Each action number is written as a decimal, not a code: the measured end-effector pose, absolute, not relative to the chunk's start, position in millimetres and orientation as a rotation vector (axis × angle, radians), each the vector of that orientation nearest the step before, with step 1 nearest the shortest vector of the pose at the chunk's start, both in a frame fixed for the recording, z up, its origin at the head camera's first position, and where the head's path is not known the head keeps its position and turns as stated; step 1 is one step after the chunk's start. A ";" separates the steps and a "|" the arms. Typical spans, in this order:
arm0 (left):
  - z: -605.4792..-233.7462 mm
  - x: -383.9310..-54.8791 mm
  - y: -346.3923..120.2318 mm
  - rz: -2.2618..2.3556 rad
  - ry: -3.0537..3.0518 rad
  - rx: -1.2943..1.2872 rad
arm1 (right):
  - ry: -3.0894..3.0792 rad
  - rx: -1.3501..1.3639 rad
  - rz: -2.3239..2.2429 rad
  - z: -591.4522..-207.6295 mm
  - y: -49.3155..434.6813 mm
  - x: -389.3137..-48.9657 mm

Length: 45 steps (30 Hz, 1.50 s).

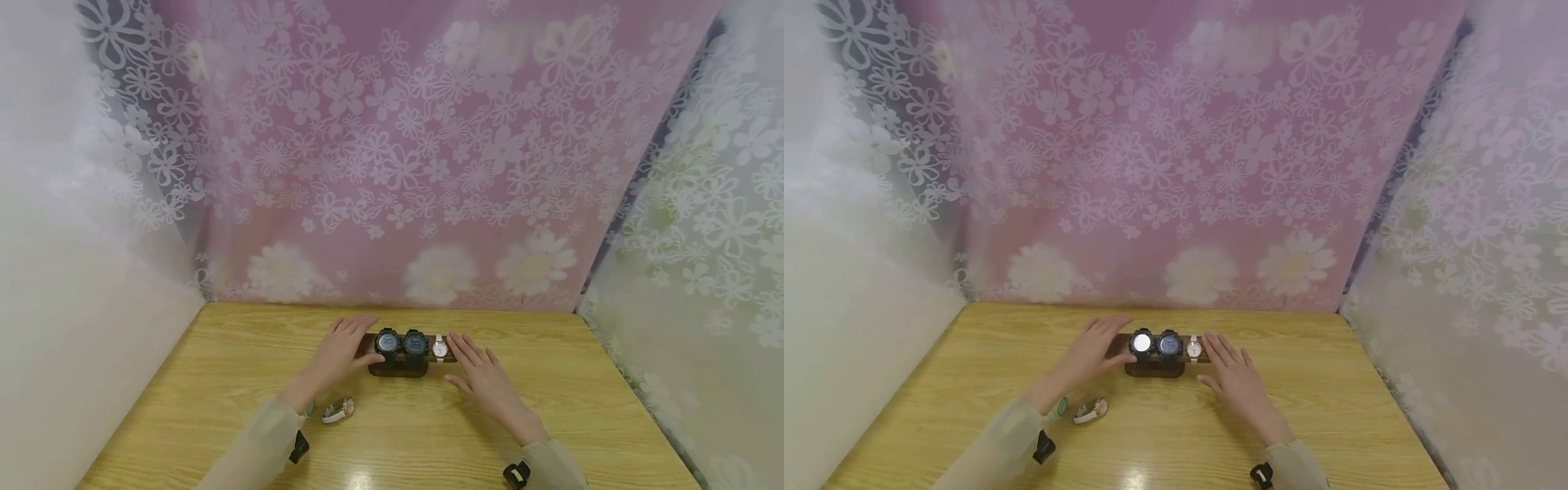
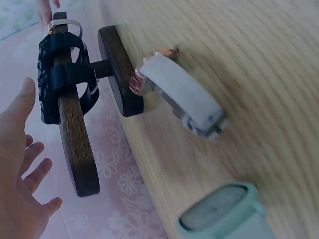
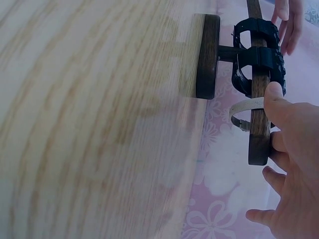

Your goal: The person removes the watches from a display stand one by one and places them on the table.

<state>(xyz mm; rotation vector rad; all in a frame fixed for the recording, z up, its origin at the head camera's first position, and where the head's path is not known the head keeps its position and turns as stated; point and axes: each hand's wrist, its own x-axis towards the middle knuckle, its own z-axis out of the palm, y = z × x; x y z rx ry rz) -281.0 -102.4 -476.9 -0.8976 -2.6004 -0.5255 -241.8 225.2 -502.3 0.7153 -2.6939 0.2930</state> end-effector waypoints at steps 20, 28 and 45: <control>-492.4 -294.1 -74.6 -0.525 -2.678 -0.944 | -2.656 0.721 0.276 -505.7 225.7 -241.9; -493.8 -295.0 -77.6 -0.565 -2.689 -0.928 | -2.656 0.720 0.276 -504.6 226.4 -241.0; -492.3 -291.0 -103.9 -0.664 -2.677 -0.894 | -2.713 0.704 0.248 -504.8 227.4 -241.7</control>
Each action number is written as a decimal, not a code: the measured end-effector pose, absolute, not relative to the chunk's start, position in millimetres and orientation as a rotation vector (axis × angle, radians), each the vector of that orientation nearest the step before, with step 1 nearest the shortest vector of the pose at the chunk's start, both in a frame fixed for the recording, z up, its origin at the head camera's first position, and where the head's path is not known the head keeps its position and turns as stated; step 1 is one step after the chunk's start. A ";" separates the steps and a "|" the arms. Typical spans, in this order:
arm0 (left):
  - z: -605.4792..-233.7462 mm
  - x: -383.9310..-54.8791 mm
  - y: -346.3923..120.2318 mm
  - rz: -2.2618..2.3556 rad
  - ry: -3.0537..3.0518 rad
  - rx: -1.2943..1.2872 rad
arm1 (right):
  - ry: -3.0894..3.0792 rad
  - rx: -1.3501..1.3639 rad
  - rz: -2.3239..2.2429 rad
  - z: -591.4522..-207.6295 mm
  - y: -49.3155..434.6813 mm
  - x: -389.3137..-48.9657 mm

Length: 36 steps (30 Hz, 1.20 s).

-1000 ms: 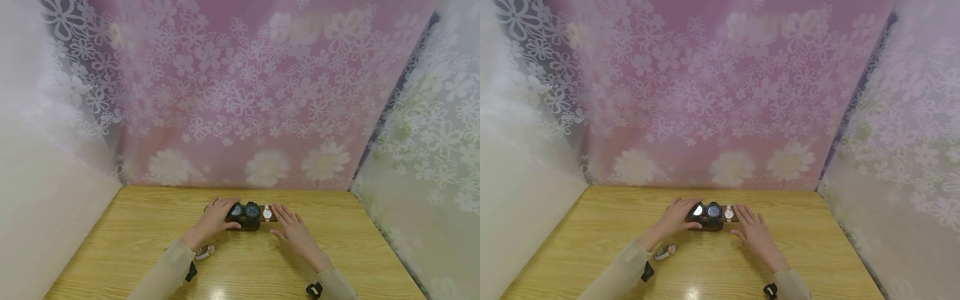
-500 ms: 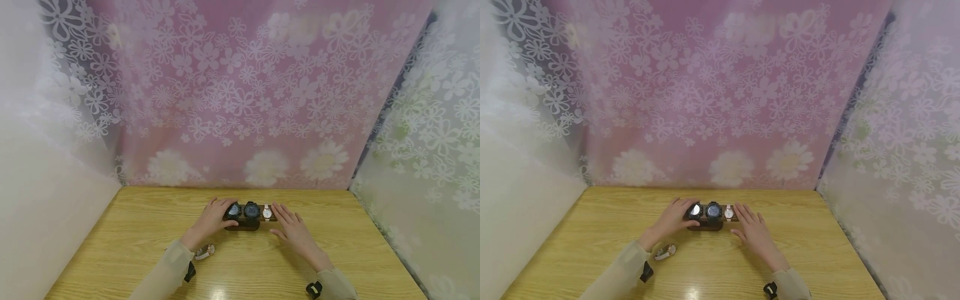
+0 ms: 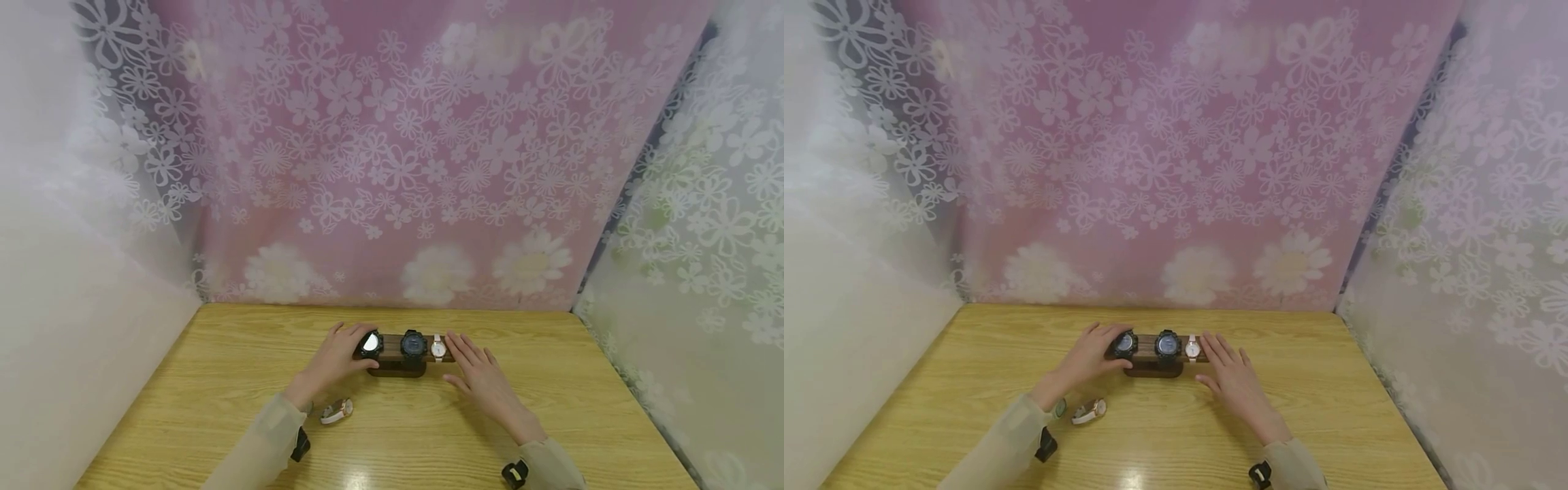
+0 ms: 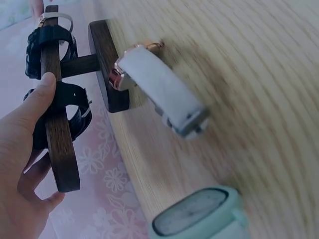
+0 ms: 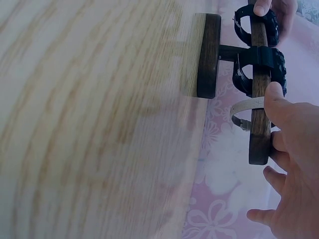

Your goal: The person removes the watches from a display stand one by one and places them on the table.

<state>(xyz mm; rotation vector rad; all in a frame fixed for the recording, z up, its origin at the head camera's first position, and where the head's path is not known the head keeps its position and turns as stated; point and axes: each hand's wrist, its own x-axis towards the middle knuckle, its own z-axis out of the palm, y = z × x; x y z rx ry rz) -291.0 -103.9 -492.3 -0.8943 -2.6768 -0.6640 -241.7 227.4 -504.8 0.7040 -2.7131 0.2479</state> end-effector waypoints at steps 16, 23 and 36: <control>-494.6 -291.5 -123.8 -0.642 -2.666 -0.904 | -2.687 0.713 0.269 -505.0 225.1 -240.6; -494.6 -291.8 -134.0 -0.523 -2.593 -0.940 | -2.679 0.716 0.275 -504.7 225.1 -240.3; -490.3 -289.3 -153.6 -0.394 -2.558 -0.926 | -2.635 0.741 0.274 -503.2 226.5 -239.4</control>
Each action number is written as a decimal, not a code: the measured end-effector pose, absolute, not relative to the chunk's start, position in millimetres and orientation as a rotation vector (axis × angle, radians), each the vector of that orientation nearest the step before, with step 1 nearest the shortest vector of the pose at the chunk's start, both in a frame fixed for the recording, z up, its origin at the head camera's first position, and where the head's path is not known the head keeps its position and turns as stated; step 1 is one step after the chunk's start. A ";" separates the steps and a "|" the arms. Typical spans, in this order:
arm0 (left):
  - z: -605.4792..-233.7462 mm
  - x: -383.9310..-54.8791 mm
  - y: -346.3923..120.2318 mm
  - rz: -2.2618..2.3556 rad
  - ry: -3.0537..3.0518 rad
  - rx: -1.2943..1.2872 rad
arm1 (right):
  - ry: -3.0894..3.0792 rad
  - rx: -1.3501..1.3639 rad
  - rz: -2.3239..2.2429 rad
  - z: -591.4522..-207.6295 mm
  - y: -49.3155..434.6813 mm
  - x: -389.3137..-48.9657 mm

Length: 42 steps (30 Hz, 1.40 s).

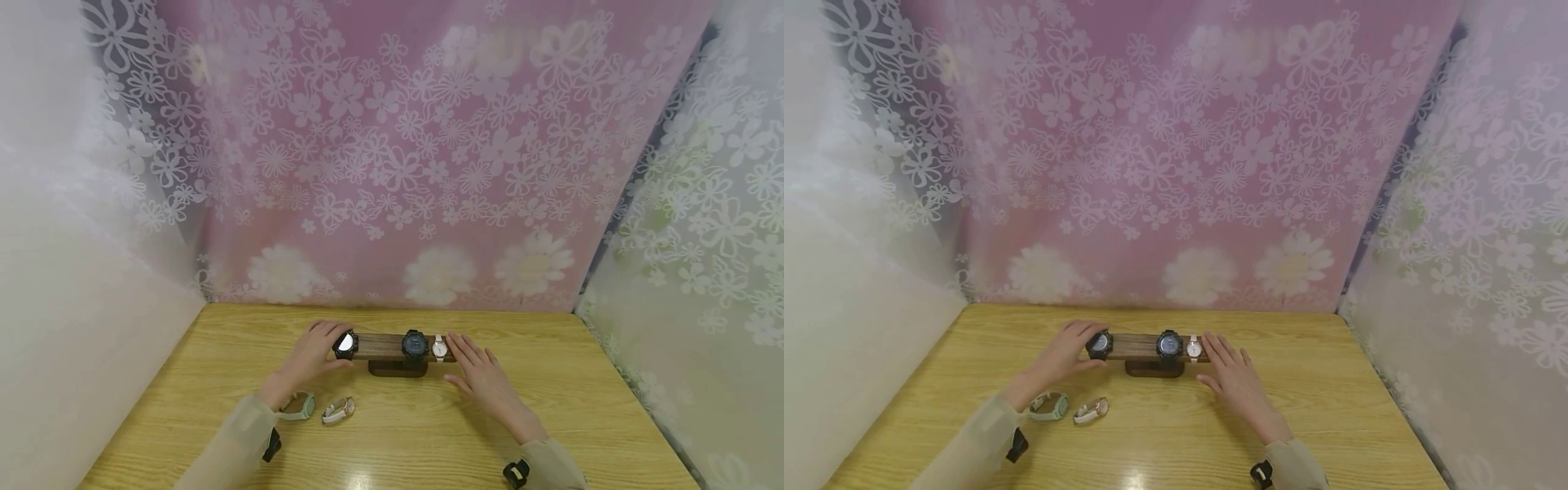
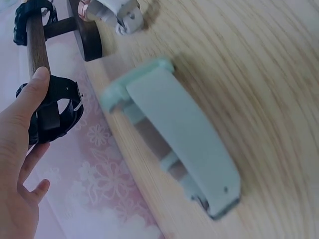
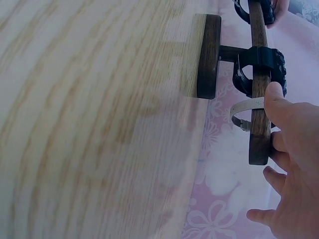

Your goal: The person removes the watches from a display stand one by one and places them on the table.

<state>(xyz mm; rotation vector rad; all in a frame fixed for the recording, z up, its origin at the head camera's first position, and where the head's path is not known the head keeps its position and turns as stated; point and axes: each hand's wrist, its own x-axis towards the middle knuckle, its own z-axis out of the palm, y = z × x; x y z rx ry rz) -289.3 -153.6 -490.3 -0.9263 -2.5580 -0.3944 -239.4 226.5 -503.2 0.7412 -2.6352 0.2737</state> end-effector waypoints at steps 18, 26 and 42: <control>-475.6 -273.9 -202.7 -0.334 -2.529 -0.799 | -2.689 0.703 0.315 -506.8 226.7 -238.9; -469.4 -265.0 -216.3 -0.302 -2.564 -0.769 | -2.686 0.700 0.310 -504.1 226.3 -238.6; -475.2 -242.8 -247.2 -0.293 -2.535 -0.717 | -2.738 0.694 0.311 -503.6 223.3 -241.8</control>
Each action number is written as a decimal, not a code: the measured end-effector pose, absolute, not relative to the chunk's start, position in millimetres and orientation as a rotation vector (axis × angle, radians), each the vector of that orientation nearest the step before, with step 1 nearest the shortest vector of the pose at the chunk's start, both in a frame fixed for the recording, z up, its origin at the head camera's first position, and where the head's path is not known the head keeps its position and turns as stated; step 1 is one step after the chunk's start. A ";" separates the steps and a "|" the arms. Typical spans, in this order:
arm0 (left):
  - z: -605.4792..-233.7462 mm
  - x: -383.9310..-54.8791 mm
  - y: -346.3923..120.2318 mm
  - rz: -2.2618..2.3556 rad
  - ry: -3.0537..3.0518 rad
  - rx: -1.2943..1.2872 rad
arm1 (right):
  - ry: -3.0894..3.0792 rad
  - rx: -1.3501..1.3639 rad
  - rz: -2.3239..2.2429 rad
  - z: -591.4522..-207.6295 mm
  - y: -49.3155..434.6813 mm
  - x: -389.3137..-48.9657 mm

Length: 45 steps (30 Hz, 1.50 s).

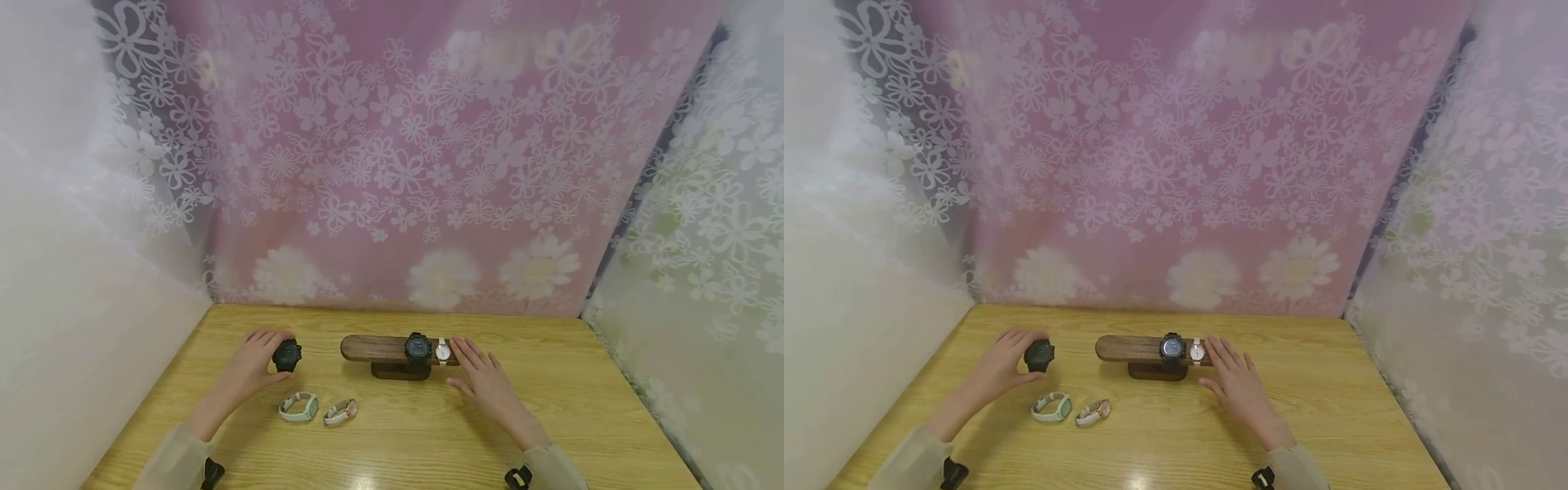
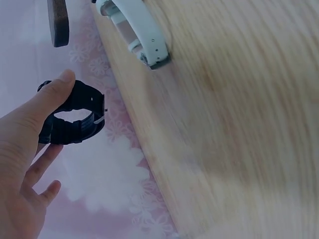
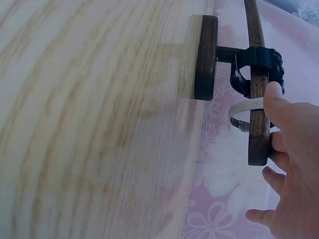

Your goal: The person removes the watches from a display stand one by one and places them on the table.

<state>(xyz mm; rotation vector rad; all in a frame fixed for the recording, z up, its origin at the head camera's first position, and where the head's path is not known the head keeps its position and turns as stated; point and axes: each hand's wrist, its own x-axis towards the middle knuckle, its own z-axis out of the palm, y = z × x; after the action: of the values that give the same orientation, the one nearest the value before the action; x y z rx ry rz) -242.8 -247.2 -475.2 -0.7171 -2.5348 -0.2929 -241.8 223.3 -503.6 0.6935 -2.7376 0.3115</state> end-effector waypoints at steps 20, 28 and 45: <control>-497.2 -208.2 -284.2 -0.058 -2.722 -0.724 | -2.743 0.695 0.330 -504.8 223.0 -237.0; -496.8 -204.5 -282.7 -0.019 -2.704 -0.808 | -2.736 0.697 0.348 -504.2 222.9 -239.3; -498.1 -201.4 -280.9 -0.020 -2.754 -0.886 | -2.727 0.705 0.338 -503.2 223.4 -242.3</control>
<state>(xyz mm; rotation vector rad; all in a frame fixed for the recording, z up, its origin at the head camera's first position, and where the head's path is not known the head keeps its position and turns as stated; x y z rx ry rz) -201.4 -280.9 -498.1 -0.8856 -2.7541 -0.0198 -242.3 223.4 -503.2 0.7054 -2.7268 0.3379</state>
